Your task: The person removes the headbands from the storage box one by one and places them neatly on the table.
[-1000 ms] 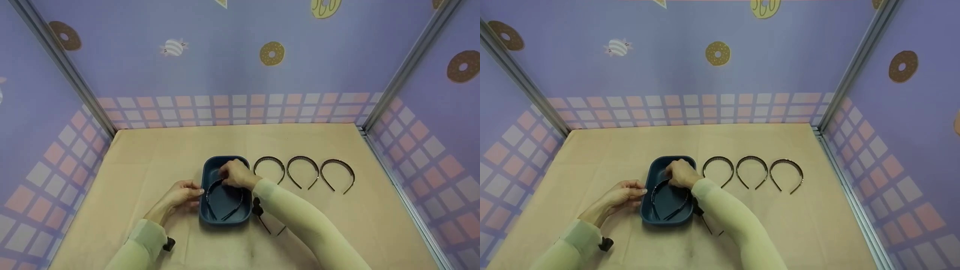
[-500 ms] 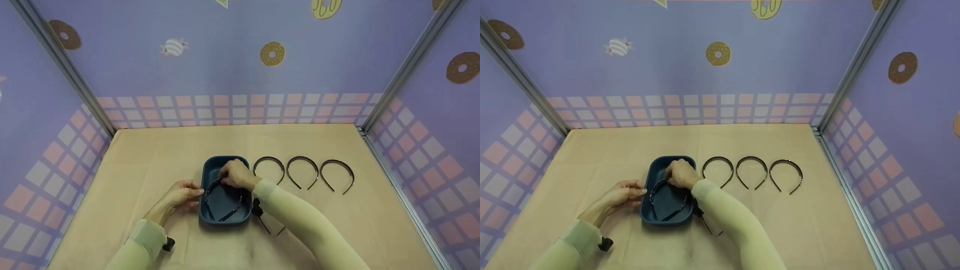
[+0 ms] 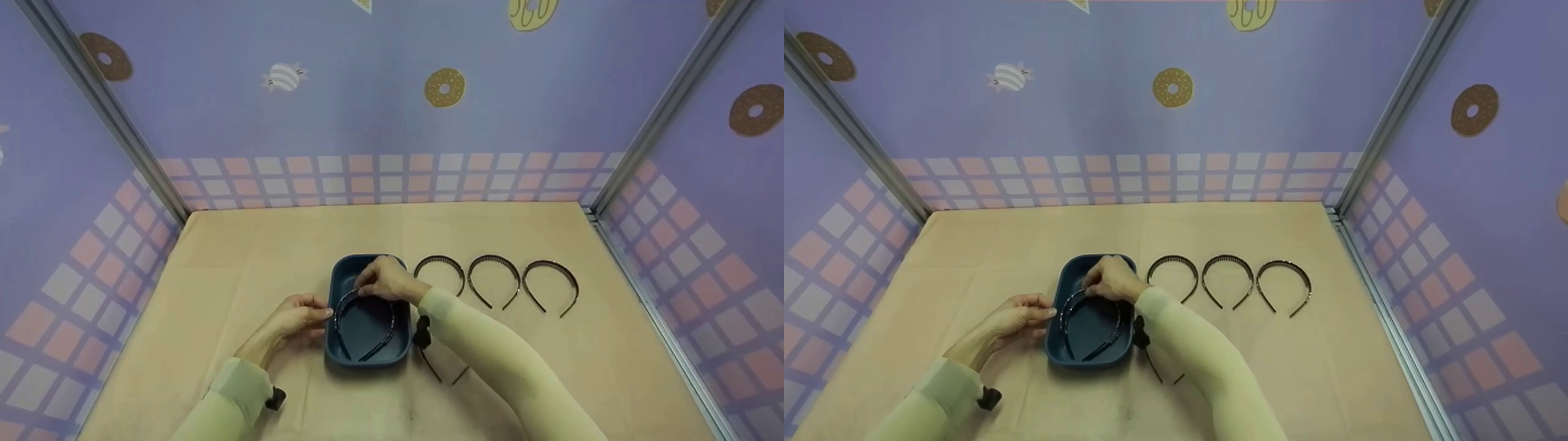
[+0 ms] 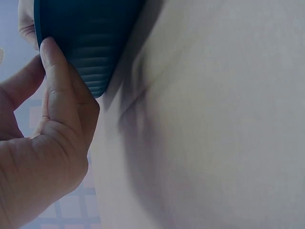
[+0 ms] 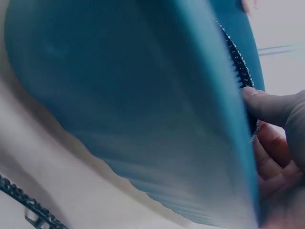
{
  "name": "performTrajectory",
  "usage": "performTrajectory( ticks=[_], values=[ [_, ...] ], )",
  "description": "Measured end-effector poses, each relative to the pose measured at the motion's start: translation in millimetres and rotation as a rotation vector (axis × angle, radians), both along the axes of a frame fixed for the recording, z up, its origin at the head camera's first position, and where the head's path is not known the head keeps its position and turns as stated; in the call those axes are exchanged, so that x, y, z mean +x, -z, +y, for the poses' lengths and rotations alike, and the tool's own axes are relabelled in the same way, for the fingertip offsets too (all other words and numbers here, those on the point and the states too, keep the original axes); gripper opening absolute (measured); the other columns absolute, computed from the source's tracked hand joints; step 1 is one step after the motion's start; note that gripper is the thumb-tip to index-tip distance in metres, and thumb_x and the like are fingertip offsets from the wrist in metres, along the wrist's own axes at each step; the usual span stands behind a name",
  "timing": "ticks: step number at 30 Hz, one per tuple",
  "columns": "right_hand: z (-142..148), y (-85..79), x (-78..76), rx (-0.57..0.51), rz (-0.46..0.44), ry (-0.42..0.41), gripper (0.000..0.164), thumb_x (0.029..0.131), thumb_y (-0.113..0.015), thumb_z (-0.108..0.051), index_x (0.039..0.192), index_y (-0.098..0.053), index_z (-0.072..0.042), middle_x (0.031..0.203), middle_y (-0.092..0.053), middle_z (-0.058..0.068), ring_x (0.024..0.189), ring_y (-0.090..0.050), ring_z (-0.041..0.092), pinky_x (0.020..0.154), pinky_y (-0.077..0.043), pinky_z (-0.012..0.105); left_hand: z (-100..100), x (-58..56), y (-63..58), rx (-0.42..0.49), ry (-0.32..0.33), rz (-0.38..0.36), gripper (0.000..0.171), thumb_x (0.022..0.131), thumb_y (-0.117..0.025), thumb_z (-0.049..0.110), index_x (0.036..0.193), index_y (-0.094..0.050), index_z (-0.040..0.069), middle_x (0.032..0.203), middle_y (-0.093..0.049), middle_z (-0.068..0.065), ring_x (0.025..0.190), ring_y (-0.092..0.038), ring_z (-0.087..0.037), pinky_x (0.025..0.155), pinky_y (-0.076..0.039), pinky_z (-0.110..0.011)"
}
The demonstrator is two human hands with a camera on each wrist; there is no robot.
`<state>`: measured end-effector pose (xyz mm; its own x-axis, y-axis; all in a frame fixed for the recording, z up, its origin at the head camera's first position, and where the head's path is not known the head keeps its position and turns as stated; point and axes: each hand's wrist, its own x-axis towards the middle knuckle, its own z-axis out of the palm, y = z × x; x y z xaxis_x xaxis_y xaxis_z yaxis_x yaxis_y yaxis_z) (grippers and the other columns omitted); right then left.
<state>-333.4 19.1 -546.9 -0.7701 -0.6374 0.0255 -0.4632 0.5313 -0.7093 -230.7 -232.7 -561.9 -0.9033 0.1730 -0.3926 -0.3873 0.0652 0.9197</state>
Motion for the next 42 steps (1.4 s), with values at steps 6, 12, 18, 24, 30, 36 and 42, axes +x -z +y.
performTrajectory(
  ticks=[6, 12, 18, 24, 30, 36, 42],
  values=[
    [2, -3.4, 1.3, -0.029, 0.012, -0.005, 0.006, 0.096, -0.09, -0.012, 0.102, -0.091, -0.011, 0.108, -0.088, 0.007, 0.098, -0.08, 0.014, 0.084, -0.064, 0.022, 0, -0.9, 0.1, 0.003, 0.007, -0.003, 0.014, 0.101, -0.078, 0.005, 0.095, -0.07, 0.015, 0.092, -0.07, 0.007, 0.087, -0.069, -0.009, 0.076, -0.066, -0.026],
    [5, -4.5, -2.7, -0.099, 0.02, -0.038, 0.007, 0.097, -0.088, -0.009, 0.103, -0.09, -0.006, 0.108, -0.088, 0.011, 0.094, -0.079, 0.015, 0.08, -0.061, 0.018, -1, -0.9, -0.7, 0.017, 0.005, -0.004, 0.016, 0.102, -0.078, 0.004, 0.094, -0.069, 0.015, 0.092, -0.07, 0.007, 0.087, -0.069, -0.008, 0.074, -0.066, -0.025],
    [12, -14.2, -4.7, -0.126, 0.003, -0.027, 0.008, 0.098, -0.087, -0.008, 0.105, -0.089, -0.004, 0.109, -0.088, 0.014, 0.094, -0.078, 0.012, 0.078, -0.059, 0.016, -1, -1.0, -0.5, 0.004, 0.002, 0.001, 0.018, 0.1, -0.078, 0.003, 0.092, -0.068, 0.016, 0.089, -0.069, 0.007, 0.085, -0.067, -0.008, 0.073, -0.065, -0.025],
    [20, -26.1, -10.9, -0.155, -0.003, -0.023, 0.008, 0.099, -0.086, -0.006, 0.104, -0.088, -0.002, 0.108, -0.087, 0.017, 0.089, -0.074, 0.006, 0.078, -0.057, 0.014, 0, -1.1, 0.1, 0.005, 0.009, 0.011, 0.019, 0.1, -0.078, 0.003, 0.091, -0.067, 0.015, 0.085, -0.069, 0.008, 0.081, -0.067, -0.007, 0.069, -0.065, -0.023],
    [34, -37.7, -15.1, -0.173, -0.032, -0.047, 0.008, 0.098, -0.085, -0.004, 0.105, -0.088, 0.0, 0.109, -0.086, 0.019, 0.086, -0.071, 0.0, 0.076, -0.056, 0.012, 1, -1.6, -0.5, -0.005, 0.01, 0.014, 0.015, 0.101, -0.077, 0.003, 0.094, -0.069, 0.014, 0.088, -0.071, 0.006, 0.083, -0.07, -0.008, 0.071, -0.066, -0.024],
    [52, -47.2, -17.5, -0.191, -0.065, -0.082, 0.009, 0.099, -0.084, -0.002, 0.106, -0.087, 0.001, 0.11, -0.086, 0.023, 0.083, -0.072, -0.002, 0.075, -0.058, 0.012, 0, -2.1, -1.4, -0.015, 0.007, 0.011, 0.012, 0.102, -0.076, 0.004, 0.096, -0.069, 0.012, 0.09, -0.071, 0.006, 0.084, -0.07, -0.008, 0.071, -0.066, -0.023],
    [70, -51.4, -17.4, -0.169, -0.081, -0.061, 0.009, 0.099, -0.084, -0.004, 0.106, -0.088, -0.001, 0.109, -0.086, 0.021, 0.082, -0.072, -0.001, 0.076, -0.058, 0.014, 0, -0.5, -2.5, -0.003, 0.006, 0.002, 0.013, 0.102, -0.077, 0.004, 0.095, -0.071, 0.013, 0.092, -0.07, 0.006, 0.087, -0.068, -0.008, 0.075, -0.067, -0.025]
  ],
)
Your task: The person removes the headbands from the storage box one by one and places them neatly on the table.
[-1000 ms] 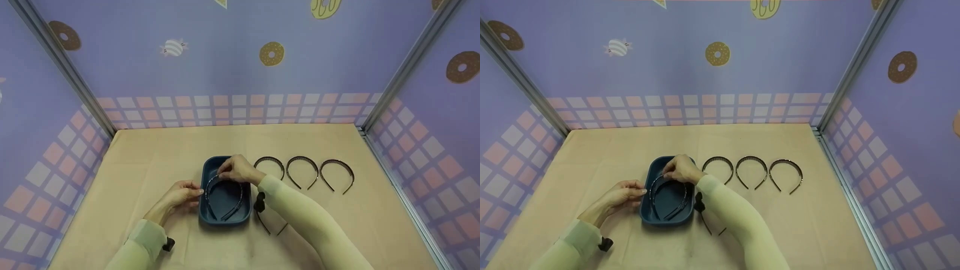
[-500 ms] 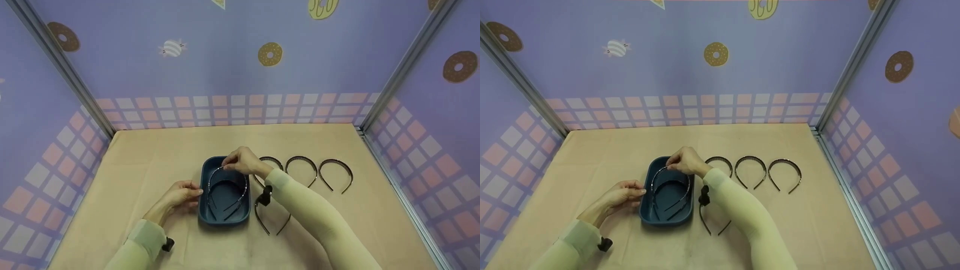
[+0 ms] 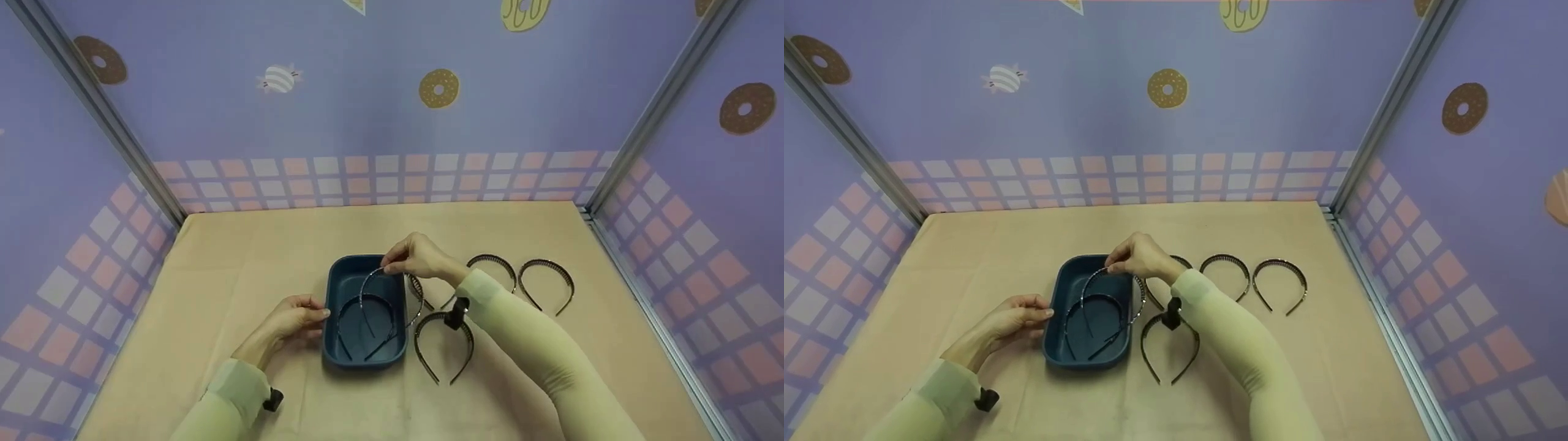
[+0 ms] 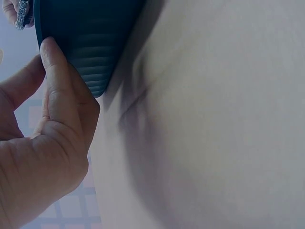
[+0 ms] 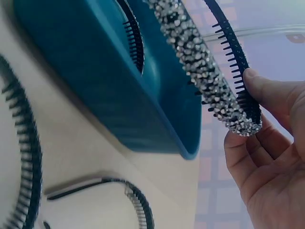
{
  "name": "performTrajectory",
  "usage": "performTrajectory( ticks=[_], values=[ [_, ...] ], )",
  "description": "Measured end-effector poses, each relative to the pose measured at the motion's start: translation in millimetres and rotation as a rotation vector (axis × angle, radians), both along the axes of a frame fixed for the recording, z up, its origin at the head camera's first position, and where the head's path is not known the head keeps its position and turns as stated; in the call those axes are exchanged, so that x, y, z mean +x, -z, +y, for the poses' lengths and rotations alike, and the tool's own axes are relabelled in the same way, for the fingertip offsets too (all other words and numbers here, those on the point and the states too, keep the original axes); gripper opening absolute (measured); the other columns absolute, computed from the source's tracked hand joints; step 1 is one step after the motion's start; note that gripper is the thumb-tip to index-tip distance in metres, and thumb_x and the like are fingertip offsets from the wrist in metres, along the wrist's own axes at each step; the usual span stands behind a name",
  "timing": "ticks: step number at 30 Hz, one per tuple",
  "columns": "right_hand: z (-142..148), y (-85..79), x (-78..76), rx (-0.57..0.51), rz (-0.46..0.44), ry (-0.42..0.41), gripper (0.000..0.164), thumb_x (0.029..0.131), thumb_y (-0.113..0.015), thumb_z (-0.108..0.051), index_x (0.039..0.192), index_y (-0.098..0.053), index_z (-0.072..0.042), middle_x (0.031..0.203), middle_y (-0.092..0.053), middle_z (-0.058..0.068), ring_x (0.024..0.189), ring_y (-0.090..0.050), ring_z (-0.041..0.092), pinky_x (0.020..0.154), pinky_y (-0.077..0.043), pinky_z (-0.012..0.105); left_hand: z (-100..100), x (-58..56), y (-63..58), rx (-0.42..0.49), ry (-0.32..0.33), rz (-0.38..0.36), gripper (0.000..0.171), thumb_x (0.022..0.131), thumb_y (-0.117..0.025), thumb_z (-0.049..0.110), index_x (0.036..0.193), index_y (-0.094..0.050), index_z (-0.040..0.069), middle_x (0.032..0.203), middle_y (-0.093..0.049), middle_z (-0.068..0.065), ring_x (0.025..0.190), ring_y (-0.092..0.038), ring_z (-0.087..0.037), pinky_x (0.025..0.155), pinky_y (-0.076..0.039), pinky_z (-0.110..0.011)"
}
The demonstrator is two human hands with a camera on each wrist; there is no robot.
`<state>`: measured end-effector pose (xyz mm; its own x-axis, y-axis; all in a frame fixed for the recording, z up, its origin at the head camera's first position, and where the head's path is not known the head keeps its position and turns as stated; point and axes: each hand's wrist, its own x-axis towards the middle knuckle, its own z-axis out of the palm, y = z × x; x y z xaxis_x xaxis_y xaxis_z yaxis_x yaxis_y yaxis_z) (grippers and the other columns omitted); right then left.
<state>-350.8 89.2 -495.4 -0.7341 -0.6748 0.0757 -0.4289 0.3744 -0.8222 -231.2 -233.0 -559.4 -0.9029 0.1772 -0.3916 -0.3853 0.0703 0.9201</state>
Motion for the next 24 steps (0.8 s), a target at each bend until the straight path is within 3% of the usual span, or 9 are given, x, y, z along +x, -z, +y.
performTrajectory(
  ticks=[14, 24],
  values=[
    [30, -5.4, 0.7, 0.035, -0.071, -0.018, 0.01, 0.097, -0.085, -0.001, 0.106, -0.086, 0.003, 0.105, -0.086, 0.022, 0.075, -0.067, 0.0, 0.068, -0.053, 0.014, 0, 1.1, 0.3, -0.012, 0.005, 0.004, 0.011, 0.102, -0.078, 0.005, 0.098, -0.071, 0.012, 0.095, -0.071, 0.005, 0.09, -0.069, -0.01, 0.077, -0.066, -0.026],
    [58, -8.2, -2.7, 0.045, -0.06, -0.053, 0.009, 0.097, -0.083, 0.002, 0.105, -0.085, 0.006, 0.106, -0.085, 0.026, 0.078, -0.066, 0.0, 0.07, -0.052, 0.015, 0, -0.2, 1.8, 0.009, 0.009, 0.007, 0.015, 0.103, -0.077, 0.004, 0.095, -0.071, 0.014, 0.091, -0.071, 0.007, 0.086, -0.069, -0.007, 0.073, -0.066, -0.024]
  ],
)
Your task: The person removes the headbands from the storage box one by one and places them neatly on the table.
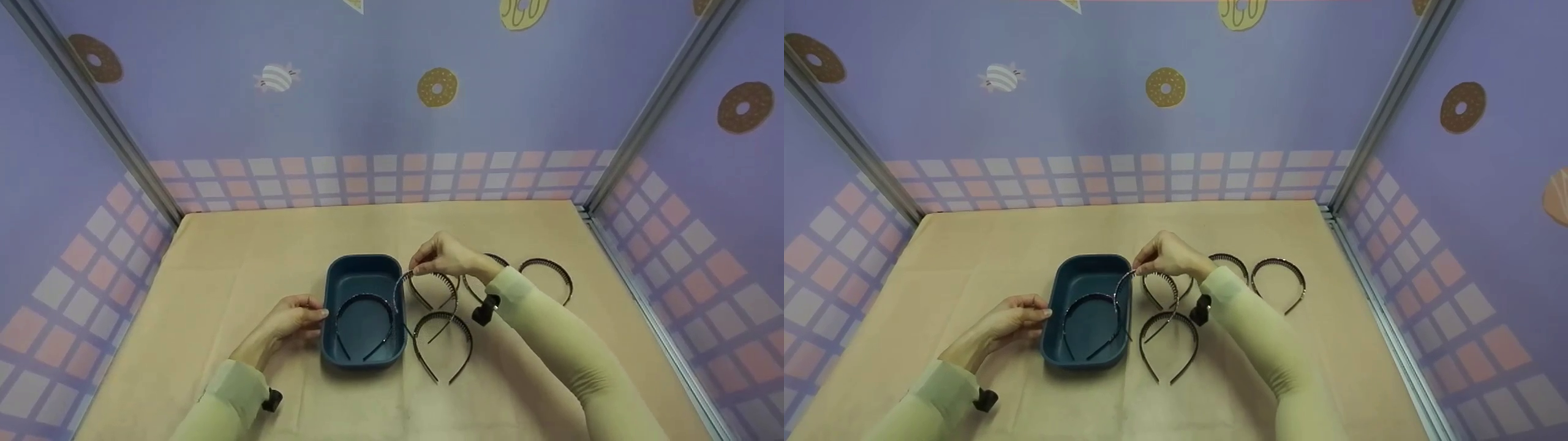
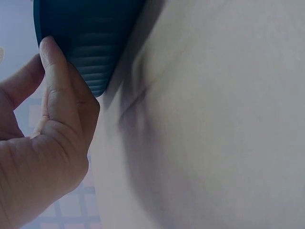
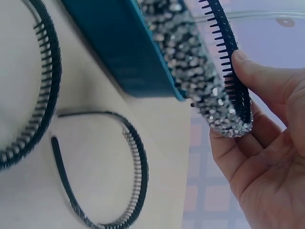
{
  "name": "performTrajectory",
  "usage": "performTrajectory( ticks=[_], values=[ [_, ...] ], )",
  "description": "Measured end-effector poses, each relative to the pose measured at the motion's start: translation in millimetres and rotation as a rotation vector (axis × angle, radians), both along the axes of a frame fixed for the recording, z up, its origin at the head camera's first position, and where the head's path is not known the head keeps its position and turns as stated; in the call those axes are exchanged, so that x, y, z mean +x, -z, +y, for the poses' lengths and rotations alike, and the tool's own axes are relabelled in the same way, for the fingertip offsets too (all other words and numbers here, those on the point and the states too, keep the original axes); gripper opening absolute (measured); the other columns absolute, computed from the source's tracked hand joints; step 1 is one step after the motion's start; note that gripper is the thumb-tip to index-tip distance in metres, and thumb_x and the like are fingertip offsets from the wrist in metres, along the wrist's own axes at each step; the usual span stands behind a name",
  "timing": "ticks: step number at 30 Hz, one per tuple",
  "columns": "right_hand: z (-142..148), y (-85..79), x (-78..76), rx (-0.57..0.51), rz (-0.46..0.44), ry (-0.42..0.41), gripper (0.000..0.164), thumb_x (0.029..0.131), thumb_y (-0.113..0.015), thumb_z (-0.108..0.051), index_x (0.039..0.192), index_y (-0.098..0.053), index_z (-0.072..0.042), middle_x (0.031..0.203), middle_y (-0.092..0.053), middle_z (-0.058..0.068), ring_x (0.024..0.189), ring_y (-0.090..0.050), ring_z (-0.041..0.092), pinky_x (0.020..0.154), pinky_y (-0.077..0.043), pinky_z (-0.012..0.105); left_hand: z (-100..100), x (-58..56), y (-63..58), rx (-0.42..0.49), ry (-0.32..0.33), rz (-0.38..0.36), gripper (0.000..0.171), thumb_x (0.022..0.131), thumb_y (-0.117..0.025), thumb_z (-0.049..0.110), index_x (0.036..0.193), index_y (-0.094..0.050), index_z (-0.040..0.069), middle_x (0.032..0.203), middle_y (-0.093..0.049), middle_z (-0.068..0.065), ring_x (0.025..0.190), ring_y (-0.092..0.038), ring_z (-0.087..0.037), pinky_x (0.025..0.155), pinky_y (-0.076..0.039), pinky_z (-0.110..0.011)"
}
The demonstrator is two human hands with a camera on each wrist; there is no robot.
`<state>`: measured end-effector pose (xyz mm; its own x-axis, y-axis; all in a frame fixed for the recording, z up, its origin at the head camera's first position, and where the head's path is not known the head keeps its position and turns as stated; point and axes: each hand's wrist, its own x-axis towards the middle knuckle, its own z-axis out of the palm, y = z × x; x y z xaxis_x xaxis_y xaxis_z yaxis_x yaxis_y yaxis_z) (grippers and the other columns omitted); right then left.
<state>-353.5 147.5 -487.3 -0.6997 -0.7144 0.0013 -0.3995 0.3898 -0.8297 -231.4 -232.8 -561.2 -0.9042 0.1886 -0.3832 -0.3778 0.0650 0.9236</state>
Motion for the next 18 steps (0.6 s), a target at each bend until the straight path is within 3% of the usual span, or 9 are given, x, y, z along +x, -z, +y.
performTrajectory(
  ticks=[8, 18],
  values=[
    [18, 1.5, -1.7, -0.02, 0.011, -0.036, 0.009, 0.096, -0.083, 0.006, 0.104, -0.083, 0.011, 0.106, -0.082, 0.033, 0.077, -0.067, -0.002, 0.07, -0.054, 0.013, 0, 0.4, -0.2, -0.012, -0.008, -0.001, 0.009, 0.102, -0.079, 0.006, 0.099, -0.073, 0.012, 0.089, -0.07, 0.007, 0.083, -0.067, -0.006, 0.069, -0.066, -0.021],
    [47, 13.5, 2.6, 0.023, -0.016, -0.035, 0.009, 0.096, -0.082, 0.005, 0.103, -0.082, 0.011, 0.101, -0.081, 0.034, 0.073, -0.065, -0.002, 0.068, -0.052, 0.013, -2, 0.3, -0.7, -0.031, -0.003, 0.001, 0.009, 0.102, -0.079, 0.007, 0.098, -0.073, 0.012, 0.09, -0.07, 0.007, 0.084, -0.067, -0.005, 0.07, -0.066, -0.022]
  ],
)
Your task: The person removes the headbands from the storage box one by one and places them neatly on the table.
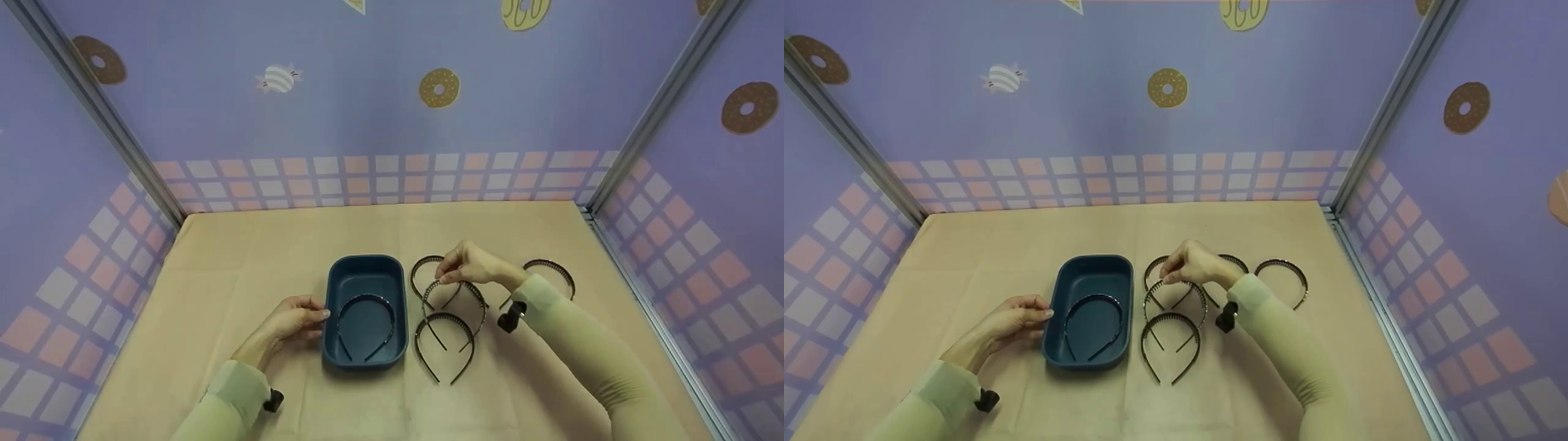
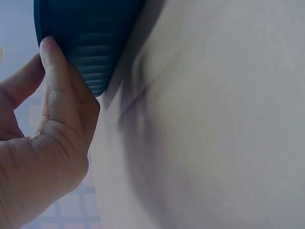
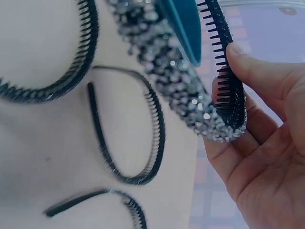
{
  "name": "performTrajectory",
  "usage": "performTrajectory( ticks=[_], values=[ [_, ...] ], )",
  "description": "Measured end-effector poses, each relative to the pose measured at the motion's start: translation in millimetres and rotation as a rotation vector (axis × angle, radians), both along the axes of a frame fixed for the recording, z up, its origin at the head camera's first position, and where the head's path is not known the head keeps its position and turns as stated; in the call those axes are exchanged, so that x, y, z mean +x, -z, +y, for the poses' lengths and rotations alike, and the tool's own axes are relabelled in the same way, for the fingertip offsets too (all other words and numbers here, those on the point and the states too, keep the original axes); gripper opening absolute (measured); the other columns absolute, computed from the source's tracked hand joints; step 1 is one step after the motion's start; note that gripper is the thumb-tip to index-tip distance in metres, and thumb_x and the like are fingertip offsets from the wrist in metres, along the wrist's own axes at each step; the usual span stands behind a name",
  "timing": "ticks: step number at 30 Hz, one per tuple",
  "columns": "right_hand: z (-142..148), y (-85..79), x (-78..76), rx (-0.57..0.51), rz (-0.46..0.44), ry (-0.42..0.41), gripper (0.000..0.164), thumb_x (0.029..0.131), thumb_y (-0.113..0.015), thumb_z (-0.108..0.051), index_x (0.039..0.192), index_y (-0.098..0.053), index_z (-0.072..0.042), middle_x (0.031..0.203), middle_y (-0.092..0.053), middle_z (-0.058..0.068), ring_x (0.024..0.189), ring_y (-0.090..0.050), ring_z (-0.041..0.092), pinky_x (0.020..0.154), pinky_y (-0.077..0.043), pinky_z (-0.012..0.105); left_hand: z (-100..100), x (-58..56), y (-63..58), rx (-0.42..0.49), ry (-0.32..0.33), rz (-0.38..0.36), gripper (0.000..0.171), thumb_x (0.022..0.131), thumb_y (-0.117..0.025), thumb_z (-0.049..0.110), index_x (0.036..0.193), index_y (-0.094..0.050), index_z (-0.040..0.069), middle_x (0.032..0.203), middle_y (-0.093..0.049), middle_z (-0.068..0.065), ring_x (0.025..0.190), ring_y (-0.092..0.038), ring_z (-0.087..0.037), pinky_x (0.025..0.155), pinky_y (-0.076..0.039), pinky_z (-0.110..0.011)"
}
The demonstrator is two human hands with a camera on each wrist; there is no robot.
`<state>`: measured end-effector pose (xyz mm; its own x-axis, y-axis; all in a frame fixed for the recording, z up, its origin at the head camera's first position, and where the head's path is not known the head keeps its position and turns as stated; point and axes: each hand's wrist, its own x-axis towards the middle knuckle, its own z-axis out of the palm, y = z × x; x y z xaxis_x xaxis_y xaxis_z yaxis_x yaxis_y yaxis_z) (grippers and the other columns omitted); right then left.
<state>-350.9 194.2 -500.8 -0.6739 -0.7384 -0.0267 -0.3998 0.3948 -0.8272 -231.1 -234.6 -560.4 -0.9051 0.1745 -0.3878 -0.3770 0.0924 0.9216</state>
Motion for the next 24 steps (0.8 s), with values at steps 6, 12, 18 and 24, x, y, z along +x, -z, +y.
performTrajectory(
  ticks=[6, 12, 18, 24],
  values=[
    [18, 10.2, 3.0, 0.051, -0.035, 0.021, 0.009, 0.096, -0.082, 0.004, 0.104, -0.083, 0.009, 0.101, -0.082, 0.032, 0.075, -0.068, 0.001, 0.069, -0.054, 0.013, -1, 0.4, -1.4, -0.009, 0.005, 0.006, 0.012, 0.103, -0.077, 0.006, 0.096, -0.071, 0.014, 0.092, -0.07, 0.007, 0.086, -0.067, -0.007, 0.071, -0.066, -0.022],
    [34, 21.4, 4.9, 0.107, -0.008, 0.035, 0.008, 0.095, -0.084, 0.001, 0.103, -0.085, 0.005, 0.106, -0.084, 0.027, 0.083, -0.072, 0.007, 0.075, -0.058, 0.014, 1, 1.2, -0.4, -0.002, -0.007, -0.004, 0.011, 0.102, -0.078, 0.006, 0.097, -0.072, 0.013, 0.094, -0.071, 0.006, 0.087, -0.068, -0.008, 0.071, -0.066, -0.023],
    [52, 31.6, 6.2, 0.105, -0.024, 0.087, 0.009, 0.095, -0.086, 0.0, 0.103, -0.086, 0.004, 0.108, -0.084, 0.027, 0.088, -0.074, 0.007, 0.078, -0.059, 0.014, 2, 0.5, 0.1, -0.017, -0.016, -0.016, 0.007, 0.102, -0.079, 0.006, 0.104, -0.073, 0.01, 0.096, -0.071, 0.005, 0.089, -0.068, -0.009, 0.072, -0.066, -0.023],
    [70, 41.4, 8.9, 0.065, -0.055, 0.096, 0.011, 0.094, -0.084, 0.004, 0.104, -0.084, 0.009, 0.104, -0.082, 0.033, 0.081, -0.072, 0.002, 0.074, -0.058, 0.014, 2, 1.2, -2.7, -0.041, -0.017, -0.019, 0.007, 0.102, -0.08, 0.008, 0.104, -0.074, 0.01, 0.096, -0.071, 0.004, 0.086, -0.069, -0.01, 0.071, -0.066, -0.023]
  ],
)
